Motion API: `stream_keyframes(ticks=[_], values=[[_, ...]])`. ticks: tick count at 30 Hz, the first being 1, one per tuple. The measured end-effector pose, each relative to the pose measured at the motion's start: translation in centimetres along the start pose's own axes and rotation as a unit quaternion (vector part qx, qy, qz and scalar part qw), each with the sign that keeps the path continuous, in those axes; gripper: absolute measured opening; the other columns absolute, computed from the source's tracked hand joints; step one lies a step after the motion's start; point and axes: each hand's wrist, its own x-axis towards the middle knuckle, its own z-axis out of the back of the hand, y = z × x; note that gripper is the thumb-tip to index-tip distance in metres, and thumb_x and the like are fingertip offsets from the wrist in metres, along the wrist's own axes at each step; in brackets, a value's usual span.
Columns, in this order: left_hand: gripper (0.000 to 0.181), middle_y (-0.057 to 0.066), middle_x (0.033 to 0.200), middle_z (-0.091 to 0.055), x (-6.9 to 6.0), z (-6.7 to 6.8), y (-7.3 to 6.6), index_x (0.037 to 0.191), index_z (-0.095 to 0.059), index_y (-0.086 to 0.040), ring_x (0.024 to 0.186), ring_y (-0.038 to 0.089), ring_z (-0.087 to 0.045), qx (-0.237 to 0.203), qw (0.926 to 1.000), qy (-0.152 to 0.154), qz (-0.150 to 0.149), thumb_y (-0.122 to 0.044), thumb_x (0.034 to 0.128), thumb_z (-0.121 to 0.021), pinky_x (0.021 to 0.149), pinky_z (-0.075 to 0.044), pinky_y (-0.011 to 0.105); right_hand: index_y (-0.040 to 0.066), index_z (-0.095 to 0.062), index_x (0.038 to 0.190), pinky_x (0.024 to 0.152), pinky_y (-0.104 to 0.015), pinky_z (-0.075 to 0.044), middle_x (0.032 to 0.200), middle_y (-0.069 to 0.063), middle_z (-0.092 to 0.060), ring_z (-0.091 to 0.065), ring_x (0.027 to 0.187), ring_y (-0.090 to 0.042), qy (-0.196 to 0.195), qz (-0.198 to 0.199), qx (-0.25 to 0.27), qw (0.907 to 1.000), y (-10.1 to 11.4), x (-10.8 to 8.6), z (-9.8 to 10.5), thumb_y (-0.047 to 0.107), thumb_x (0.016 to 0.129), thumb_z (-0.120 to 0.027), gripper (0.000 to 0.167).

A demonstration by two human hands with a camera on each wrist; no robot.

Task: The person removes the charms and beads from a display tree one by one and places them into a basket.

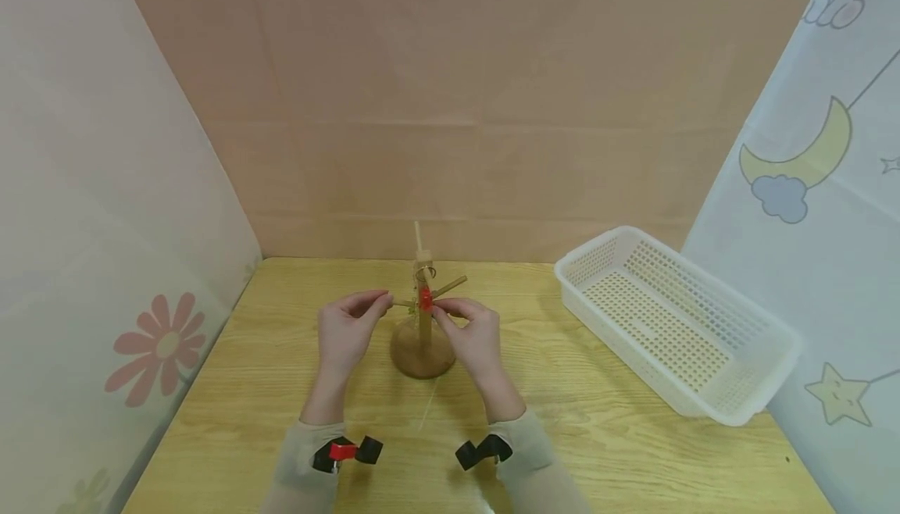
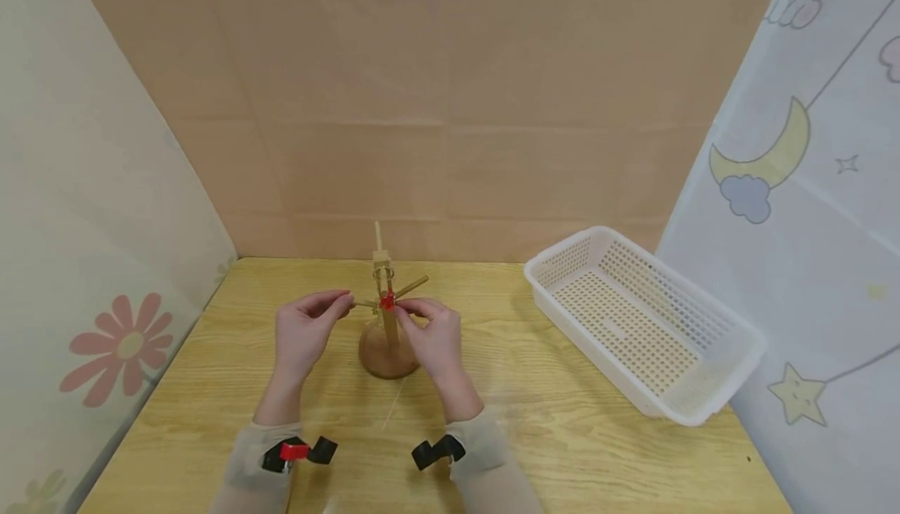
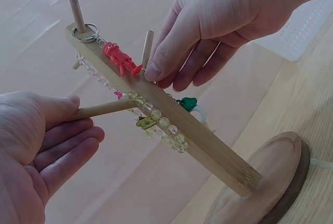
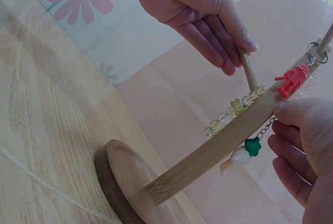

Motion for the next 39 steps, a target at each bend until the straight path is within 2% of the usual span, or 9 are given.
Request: stream_keyframes(ticks=[2, 11, 21, 27, 34, 39], values=[[0.015, 0.015, 0.094, -0.081, -0.02, 0.01, -0.1, 0.102, -0.084, -0.001, 0.086, 0.032, -0.079, 0.004, 1.0, -0.001, 0.0, -0.014, 0.096, -0.084, 0.074, -0.063, 0.025, 0.005, -0.085, 0.096, 0.079, -0.042, -0.065, 0.095, -0.005, -0.082, -0.079, 0.087, -0.023, -0.001, 0.002, -0.002, 1.0, -0.05, -0.03, -0.03, 0.004, 0.092, -0.084, 0.004], [0.015, 0.014, 0.094, -0.081, 0.01, 0.06, -0.05, 0.102, -0.085, -0.001, 0.084, 0.031, -0.078, 0.009, 1.0, 0.0, -0.005, -0.015, 0.0961, -0.084, 0.073, -0.062, 0.024, 0.005, -0.085, 0.096, 0.081, -0.043, -0.065, 0.096, -0.004, -0.082, -0.079, 0.088, -0.023, 0.004, -0.002, -0.012, 0.9999, -0.2, -0.06, -0.01, 0.007, 0.094, -0.084, 0.004], [0.016, 0.016, 0.095, -0.081, 0.02, 0.12, 0.06, 0.103, -0.084, 0.0, 0.081, 0.011, -0.077, 0.004, 1.0, 0.001, 0.0, -0.015, 0.0963, -0.084, 0.074, -0.062, 0.023, 0.009, -0.086, 0.097, 0.081, -0.041, -0.065, 0.096, -0.002, -0.082, -0.078, 0.088, -0.021, -0.006, -0.004, -0.006, 1.0, -0.18, -0.05, 0.15, 0.005, 0.093, -0.084, 0.006], [0.013, 0.016, 0.094, -0.081, 0.07, 0.06, 0.11, 0.102, -0.085, -0.002, 0.081, 0.01, -0.077, 0.002, 1.0, 0.002, 0.001, -0.014, 0.0957, -0.085, 0.073, -0.062, 0.024, 0.009, -0.086, 0.096, 0.081, -0.044, -0.065, 0.096, -0.002, -0.082, -0.078, 0.088, -0.021, -0.009, -0.01, 0.005, 0.9999, 0.01, -0.01, 0.34, 0.005, 0.093, -0.084, 0.006], [0.019, 0.015, 0.095, -0.081, 0.01, 0.1, 0.02, 0.105, -0.084, 0.002, 0.082, 0.01, -0.077, 0.009, 0.9999, 0.006, 0.005, -0.015, 0.0965, -0.084, 0.074, -0.062, 0.024, 0.007, -0.086, 0.096, 0.081, -0.048, -0.065, 0.096, -0.001, -0.082, -0.079, 0.089, -0.022, -0.014, -0.007, 0.011, 0.9998, 0.22, 0.06, 0.56, 0.009, 0.095, -0.084, 0.003], [0.017, 0.014, 0.095, -0.081, -0.01, 0.13, -0.09, 0.104, -0.085, -0.003, 0.082, 0.01, -0.077, 0.013, 0.9998, 0.004, 0.012, -0.018, 0.0964, -0.084, 0.075, -0.062, 0.024, 0.008, -0.086, 0.097, 0.082, -0.049, -0.065, 0.097, 0.0, -0.082, -0.079, 0.089, -0.022, -0.013, -0.008, 0.013, 0.9998, 0.44, 0.2, 0.82, 0.012, 0.095, -0.084, 0.005]])
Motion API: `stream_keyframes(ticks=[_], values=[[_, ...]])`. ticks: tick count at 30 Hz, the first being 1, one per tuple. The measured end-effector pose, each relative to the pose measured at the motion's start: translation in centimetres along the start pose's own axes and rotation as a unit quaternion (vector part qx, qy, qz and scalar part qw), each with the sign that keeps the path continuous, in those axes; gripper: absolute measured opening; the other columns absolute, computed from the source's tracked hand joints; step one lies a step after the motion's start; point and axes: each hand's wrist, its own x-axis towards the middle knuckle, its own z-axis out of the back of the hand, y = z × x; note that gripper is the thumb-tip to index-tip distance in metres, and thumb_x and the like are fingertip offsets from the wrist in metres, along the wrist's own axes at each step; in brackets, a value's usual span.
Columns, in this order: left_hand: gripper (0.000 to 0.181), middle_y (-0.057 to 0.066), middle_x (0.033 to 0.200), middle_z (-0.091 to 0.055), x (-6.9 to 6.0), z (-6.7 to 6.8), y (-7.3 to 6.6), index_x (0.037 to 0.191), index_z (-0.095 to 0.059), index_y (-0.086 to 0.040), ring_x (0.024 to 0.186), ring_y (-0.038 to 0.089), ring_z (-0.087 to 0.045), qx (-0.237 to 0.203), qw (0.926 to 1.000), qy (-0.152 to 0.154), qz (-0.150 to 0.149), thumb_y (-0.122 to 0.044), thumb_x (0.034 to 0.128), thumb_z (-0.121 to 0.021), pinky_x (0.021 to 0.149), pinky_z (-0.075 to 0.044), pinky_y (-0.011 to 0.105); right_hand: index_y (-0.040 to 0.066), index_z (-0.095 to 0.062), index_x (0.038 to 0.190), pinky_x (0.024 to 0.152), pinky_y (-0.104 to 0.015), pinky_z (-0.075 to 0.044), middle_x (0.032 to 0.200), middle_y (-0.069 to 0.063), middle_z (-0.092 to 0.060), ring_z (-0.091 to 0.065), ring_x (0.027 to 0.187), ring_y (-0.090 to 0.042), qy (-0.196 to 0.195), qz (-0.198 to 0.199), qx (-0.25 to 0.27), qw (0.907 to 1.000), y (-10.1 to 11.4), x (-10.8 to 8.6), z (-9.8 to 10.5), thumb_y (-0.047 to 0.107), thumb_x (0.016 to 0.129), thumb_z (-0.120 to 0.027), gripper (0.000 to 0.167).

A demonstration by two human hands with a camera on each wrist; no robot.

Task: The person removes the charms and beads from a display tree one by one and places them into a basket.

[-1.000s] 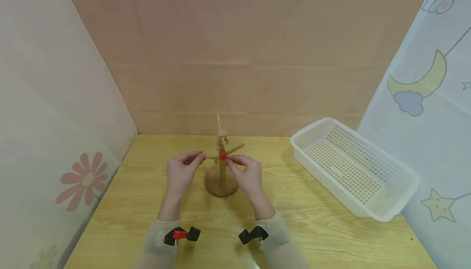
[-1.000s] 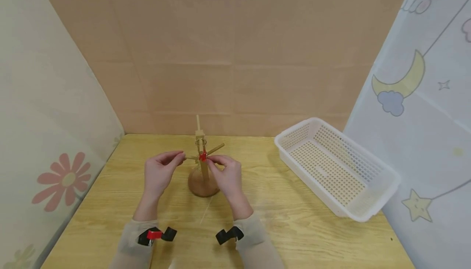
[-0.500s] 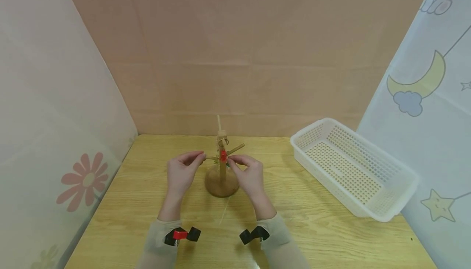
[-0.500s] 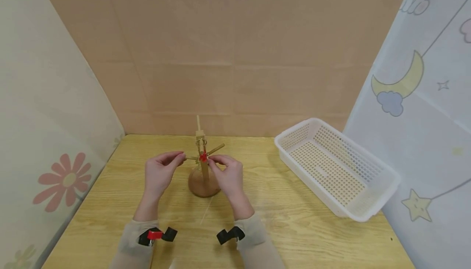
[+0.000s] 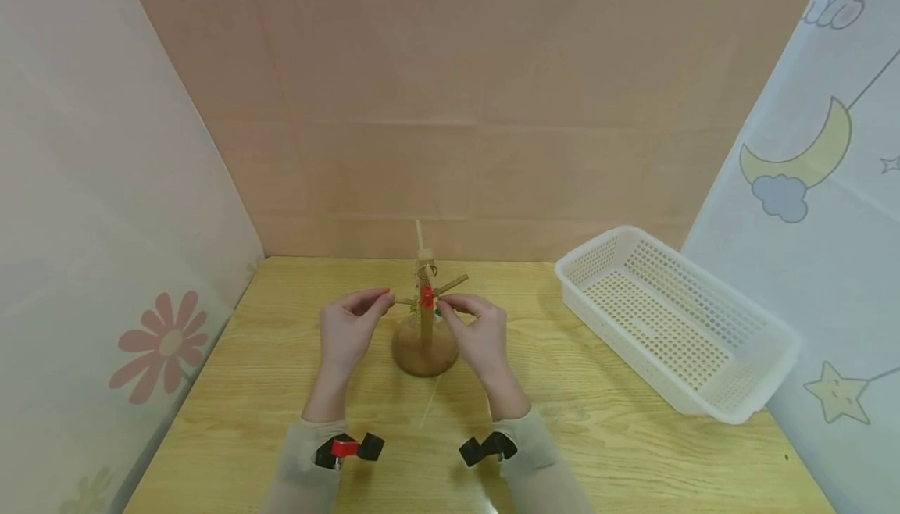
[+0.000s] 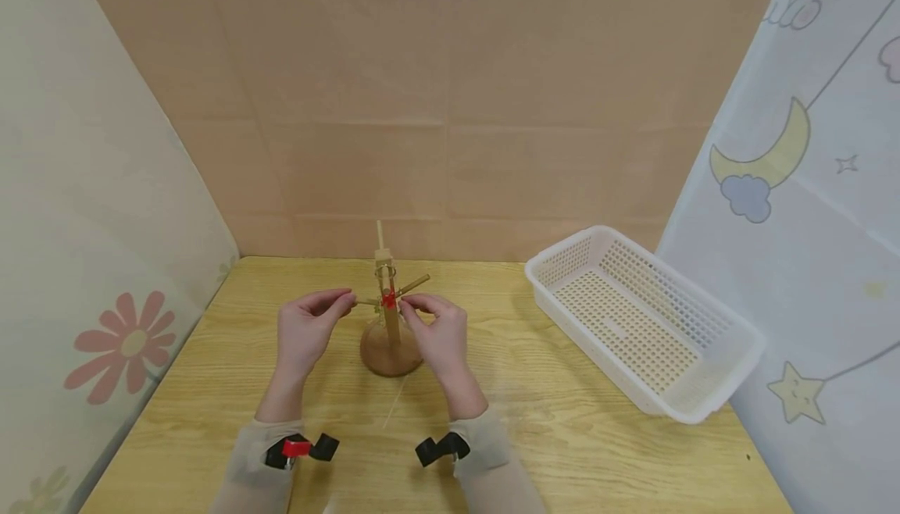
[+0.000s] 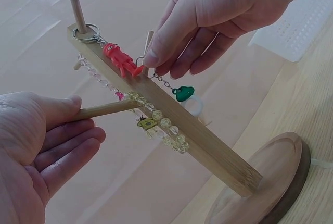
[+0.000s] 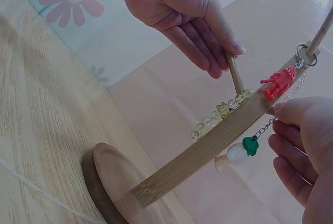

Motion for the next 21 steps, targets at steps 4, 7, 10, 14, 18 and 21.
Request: stream_keyframes(ticks=[4, 7, 10, 14, 18, 21], values=[[0.016, 0.014, 0.095, -0.081, 0.05, -0.02, -0.07, 0.104, -0.085, -0.004, 0.082, 0.01, -0.077, 0.0, 1.0, -0.001, 0.0, -0.018, 0.0964, -0.085, 0.075, -0.062, 0.024, 0.009, -0.086, 0.098, 0.082, -0.048, -0.065, 0.097, 0.0, -0.082, -0.079, 0.089, -0.022, -0.002, -0.002, 0.002, 1.0, 0.15, 0.06, 0.11, 0.009, 0.095, -0.084, 0.003], [0.015, 0.015, 0.096, -0.081, 0.09, -0.01, -0.05, 0.104, -0.085, -0.003, 0.083, 0.015, -0.078, -0.005, 1.0, 0.0, 0.001, -0.016, 0.0963, -0.084, 0.075, -0.062, 0.024, 0.009, -0.086, 0.097, 0.081, -0.051, -0.064, 0.096, -0.001, -0.082, -0.079, 0.088, -0.024, -0.007, -0.007, 0.012, 0.9999, 0.21, 0.03, 0.05, 0.006, 0.094, -0.085, 0.005], [0.015, 0.016, 0.096, -0.081, 0.08, 0.02, -0.05, 0.104, -0.085, -0.002, 0.085, 0.018, -0.079, -0.01, 0.9999, 0.003, 0.0, -0.015, 0.0964, -0.084, 0.075, -0.063, 0.025, 0.007, -0.085, 0.096, 0.08, -0.058, -0.063, 0.096, -0.005, -0.082, -0.079, 0.088, -0.028, -0.013, -0.012, 0.023, 0.9996, 0.25, -0.02, -0.09, 0.001, 0.091, -0.085, 0.007], [0.015, 0.016, 0.097, -0.081, 0.04, 0.08, 0.0, 0.104, -0.085, -0.002, 0.085, 0.016, -0.078, -0.016, 0.9998, 0.007, 0.0, -0.014, 0.0964, -0.084, 0.076, -0.063, 0.025, 0.005, -0.085, 0.096, 0.08, -0.062, -0.062, 0.096, -0.009, -0.081, -0.078, 0.087, -0.033, -0.016, -0.008, 0.036, 0.9992, 0.38, -0.05, -0.07, 0.0, 0.091, -0.085, 0.007], [0.016, 0.016, 0.097, -0.081, 0.02, 0.09, 0.05, 0.105, -0.085, -0.002, 0.086, 0.016, -0.078, -0.016, 0.9998, 0.006, 0.004, -0.015, 0.0963, -0.084, 0.076, -0.063, 0.025, 0.007, -0.085, 0.096, 0.08, -0.057, -0.063, 0.096, -0.006, -0.082, -0.079, 0.087, -0.031, -0.016, 0.0, 0.028, 0.9995, 0.39, -0.03, 0.11, 0.002, 0.091, -0.085, 0.007], [0.017, 0.015, 0.097, -0.081, 0.05, 0.09, 0.0, 0.105, -0.084, -0.001, 0.087, 0.023, -0.079, -0.012, 0.9999, 0.004, 0.004, -0.016, 0.0964, -0.084, 0.076, -0.063, 0.025, 0.008, -0.086, 0.096, 0.082, -0.052, -0.064, 0.097, -0.003, -0.082, -0.079, 0.088, -0.026, -0.016, 0.005, 0.016, 0.9997, 0.27, 0.07, 0.31, 0.002, 0.092, -0.085, 0.007]])
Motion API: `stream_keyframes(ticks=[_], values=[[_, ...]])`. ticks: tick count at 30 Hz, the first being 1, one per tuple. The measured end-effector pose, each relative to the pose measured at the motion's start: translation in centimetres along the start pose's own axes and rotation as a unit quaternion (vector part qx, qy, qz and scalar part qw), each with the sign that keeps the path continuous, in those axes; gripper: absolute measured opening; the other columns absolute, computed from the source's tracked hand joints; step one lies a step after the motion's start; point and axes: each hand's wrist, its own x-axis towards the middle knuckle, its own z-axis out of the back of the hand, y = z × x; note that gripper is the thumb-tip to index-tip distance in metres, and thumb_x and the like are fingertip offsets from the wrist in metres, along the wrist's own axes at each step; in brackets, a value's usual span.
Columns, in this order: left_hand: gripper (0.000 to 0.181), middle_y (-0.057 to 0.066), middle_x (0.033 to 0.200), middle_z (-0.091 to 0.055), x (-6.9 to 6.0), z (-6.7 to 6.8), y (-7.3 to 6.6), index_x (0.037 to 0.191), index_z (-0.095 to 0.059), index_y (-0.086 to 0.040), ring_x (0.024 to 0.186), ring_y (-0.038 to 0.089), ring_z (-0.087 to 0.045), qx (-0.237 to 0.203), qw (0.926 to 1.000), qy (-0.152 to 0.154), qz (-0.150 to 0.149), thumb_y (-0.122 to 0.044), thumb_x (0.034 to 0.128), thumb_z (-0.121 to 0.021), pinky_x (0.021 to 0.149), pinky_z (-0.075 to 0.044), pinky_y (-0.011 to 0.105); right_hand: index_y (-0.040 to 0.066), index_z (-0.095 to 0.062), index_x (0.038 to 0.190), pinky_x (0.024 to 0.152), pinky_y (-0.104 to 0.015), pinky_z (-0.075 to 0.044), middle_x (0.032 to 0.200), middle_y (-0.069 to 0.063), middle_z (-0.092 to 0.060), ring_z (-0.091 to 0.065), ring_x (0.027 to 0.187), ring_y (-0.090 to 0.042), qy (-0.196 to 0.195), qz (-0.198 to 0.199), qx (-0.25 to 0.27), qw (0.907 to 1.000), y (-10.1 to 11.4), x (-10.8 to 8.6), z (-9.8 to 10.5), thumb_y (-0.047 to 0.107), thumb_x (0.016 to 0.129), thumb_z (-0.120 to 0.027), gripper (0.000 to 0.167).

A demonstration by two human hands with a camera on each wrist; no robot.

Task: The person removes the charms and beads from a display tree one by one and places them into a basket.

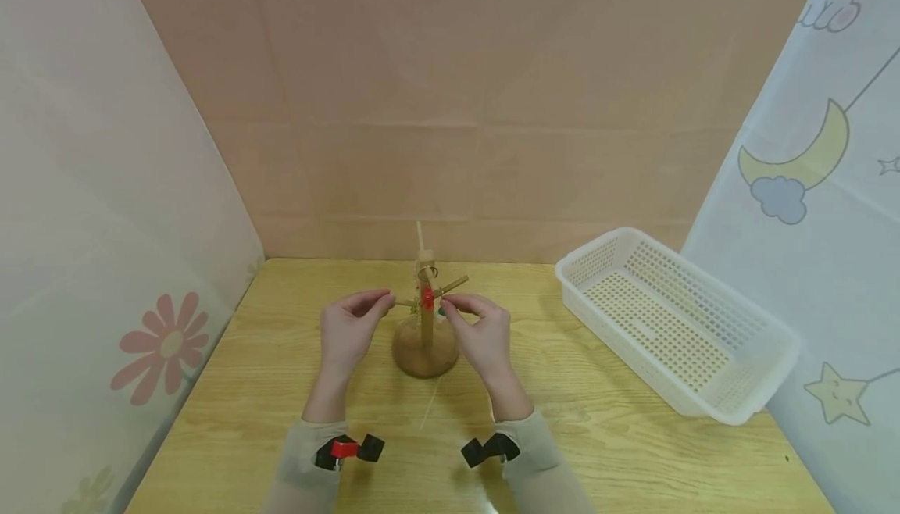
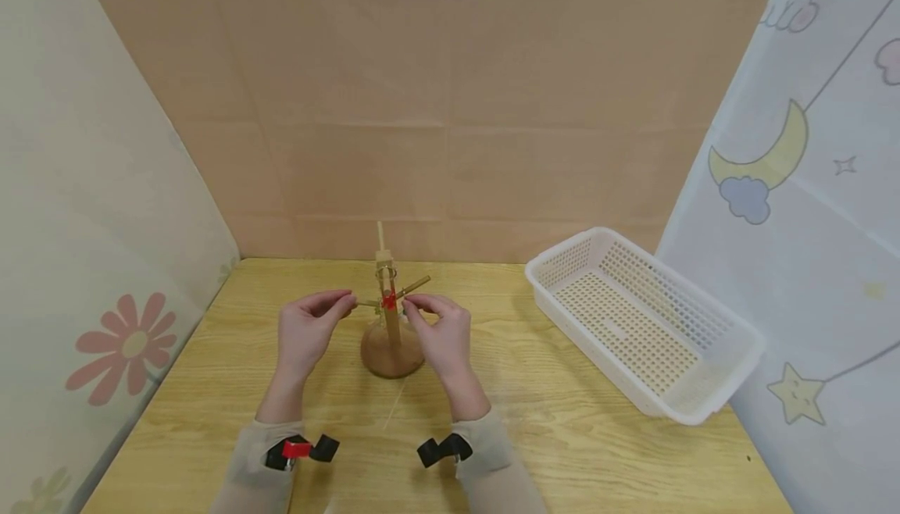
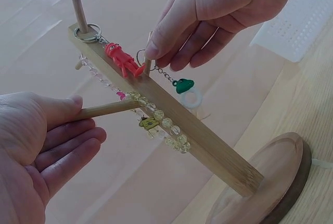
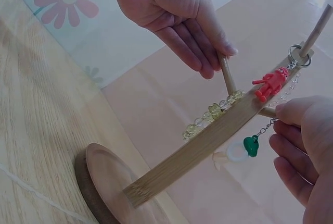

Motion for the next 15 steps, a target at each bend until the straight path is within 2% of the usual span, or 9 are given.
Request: stream_keyframes(ticks=[6, 12, 15], values=[[0.016, 0.014, 0.097, -0.081, -0.04, 0.0, -0.09, 0.105, -0.084, -0.001, 0.088, 0.027, -0.079, 0.008, 1.0, 0.001, 0.0, -0.015, 0.0967, -0.084, 0.076, -0.063, 0.025, 0.009, -0.086, 0.097, 0.084, -0.047, -0.064, 0.097, -0.001, -0.082, -0.079, 0.089, -0.021, 0.0, 0.008, -0.026, 0.9996, -0.08, 0.13, 0.54, 0.008, 0.095, -0.084, 0.003], [0.015, 0.014, 0.096, -0.081, 0.0, 0.02, 0.07, 0.104, -0.084, -0.001, 0.088, 0.032, -0.079, 0.005, 1.0, 0.0, -0.006, -0.014, 0.0964, -0.084, 0.075, -0.063, 0.025, 0.006, -0.085, 0.098, 0.083, -0.047, -0.065, 0.096, -0.003, -0.082, -0.079, 0.088, -0.023, -0.003, 0.018, -0.041, 0.999, 0.04, 0.37, 0.91, 0.01, 0.095, -0.084, 0.005], [0.016, 0.013, 0.095, -0.081, -0.02, -0.01, 0.09, 0.104, -0.084, 0.0, 0.087, 0.03, -0.079, 0.005, 0.9999, -0.001, -0.01, -0.014, 0.096, -0.084, 0.074, -0.063, 0.025, 0.005, -0.085, 0.098, 0.085, -0.047, -0.064, 0.096, -0.003, -0.082, -0.079, 0.089, -0.023, -0.001, 0.015, -0.043, 0.999, 0.12, 0.43, 1.08, 0.01, 0.095, -0.084, 0.006]])
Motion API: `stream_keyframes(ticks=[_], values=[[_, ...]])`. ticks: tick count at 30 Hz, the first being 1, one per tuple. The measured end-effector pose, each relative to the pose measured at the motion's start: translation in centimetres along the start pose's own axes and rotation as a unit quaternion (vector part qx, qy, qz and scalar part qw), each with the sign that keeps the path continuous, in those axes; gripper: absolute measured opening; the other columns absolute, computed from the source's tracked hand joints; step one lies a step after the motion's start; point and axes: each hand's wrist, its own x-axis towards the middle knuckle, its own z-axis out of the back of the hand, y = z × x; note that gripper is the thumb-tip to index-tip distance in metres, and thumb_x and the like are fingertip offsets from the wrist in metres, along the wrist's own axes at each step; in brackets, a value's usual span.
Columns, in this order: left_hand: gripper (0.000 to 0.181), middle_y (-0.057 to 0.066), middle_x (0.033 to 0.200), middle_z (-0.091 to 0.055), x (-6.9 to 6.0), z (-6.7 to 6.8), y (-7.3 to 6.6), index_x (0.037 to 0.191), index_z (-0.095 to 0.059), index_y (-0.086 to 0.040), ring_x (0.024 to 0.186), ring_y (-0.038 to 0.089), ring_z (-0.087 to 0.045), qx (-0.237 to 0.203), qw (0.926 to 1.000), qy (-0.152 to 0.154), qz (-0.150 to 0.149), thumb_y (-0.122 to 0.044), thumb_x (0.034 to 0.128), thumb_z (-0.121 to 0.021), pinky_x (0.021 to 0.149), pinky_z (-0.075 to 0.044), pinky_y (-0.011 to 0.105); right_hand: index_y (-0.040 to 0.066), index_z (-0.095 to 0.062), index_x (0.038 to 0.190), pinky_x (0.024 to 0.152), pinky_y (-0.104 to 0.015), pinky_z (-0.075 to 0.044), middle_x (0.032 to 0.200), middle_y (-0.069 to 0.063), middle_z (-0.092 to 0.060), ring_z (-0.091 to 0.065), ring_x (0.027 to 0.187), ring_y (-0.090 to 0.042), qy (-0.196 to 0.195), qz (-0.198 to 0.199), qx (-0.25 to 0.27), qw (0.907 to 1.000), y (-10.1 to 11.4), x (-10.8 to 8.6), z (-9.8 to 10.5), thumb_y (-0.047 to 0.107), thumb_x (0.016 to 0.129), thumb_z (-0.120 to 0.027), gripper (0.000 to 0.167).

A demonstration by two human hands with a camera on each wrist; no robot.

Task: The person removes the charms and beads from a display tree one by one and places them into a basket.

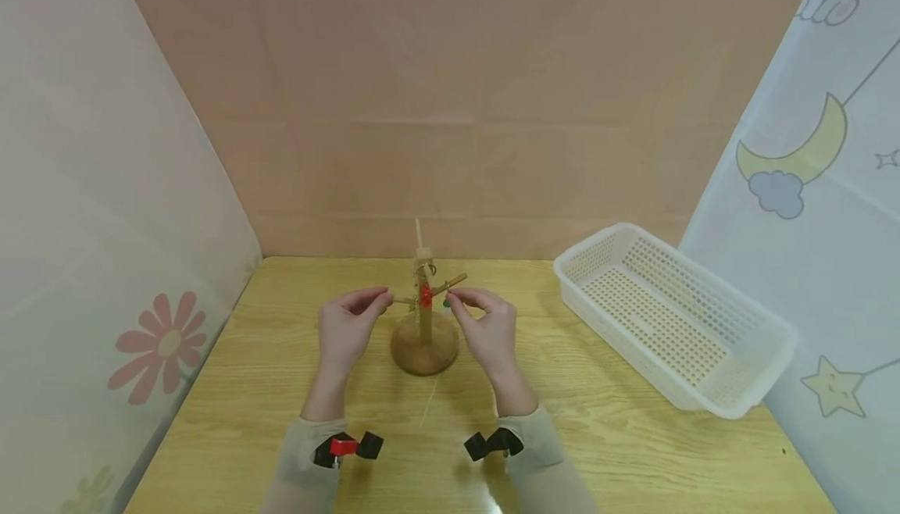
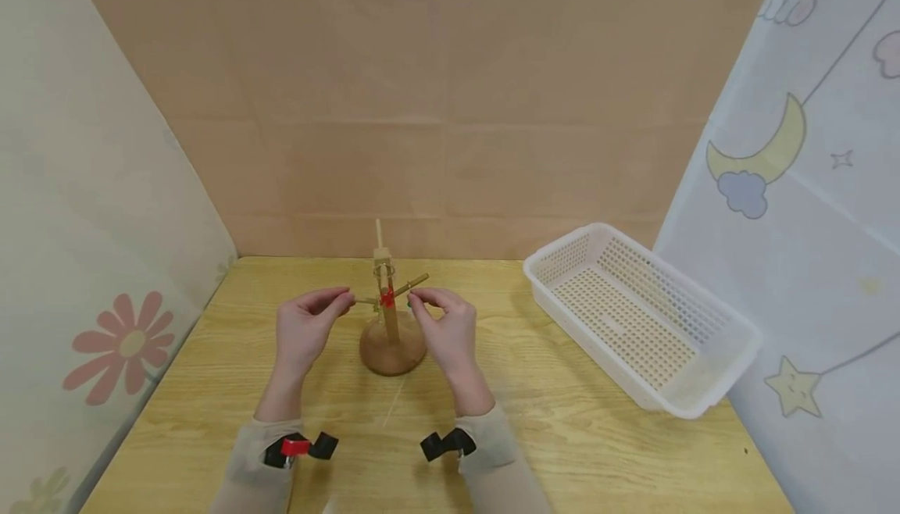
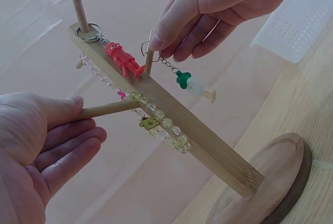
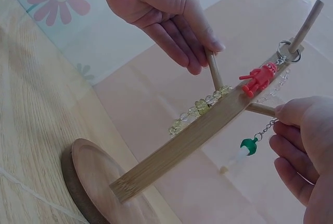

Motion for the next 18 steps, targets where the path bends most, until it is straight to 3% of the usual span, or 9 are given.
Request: stream_keyframes(ticks=[11, 18], values=[[0.017, 0.015, 0.096, -0.081, 0.2, 0.04, -0.36, 0.104, -0.084, 0.001, 0.083, 0.013, -0.077, -0.001, 1.0, 0.004, 0.002, -0.015, 0.0964, -0.084, 0.075, -0.063, 0.026, 0.006, -0.085, 0.098, 0.084, -0.046, -0.064, 0.097, -0.002, -0.082, -0.079, 0.089, -0.022, -0.009, -0.006, 0.003, 0.9999, -0.11, 0.29, 0.32, 0.012, 0.096, -0.084, 0.006], [0.018, 0.015, 0.097, -0.081, 0.02, 0.21, -0.22, 0.105, -0.083, 0.002, 0.084, 0.016, -0.078, -0.002, 1.0, 0.007, 0.003, -0.015, 0.0967, -0.084, 0.076, -0.064, 0.029, 0.008, -0.086, 0.099, 0.085, -0.049, -0.064, 0.097, -0.001, -0.082, -0.079, 0.089, -0.022, -0.016, -0.021, 0.011, 0.9996, -0.28, 0.12, 0.62, 0.012, 0.096, -0.083, 0.005]])
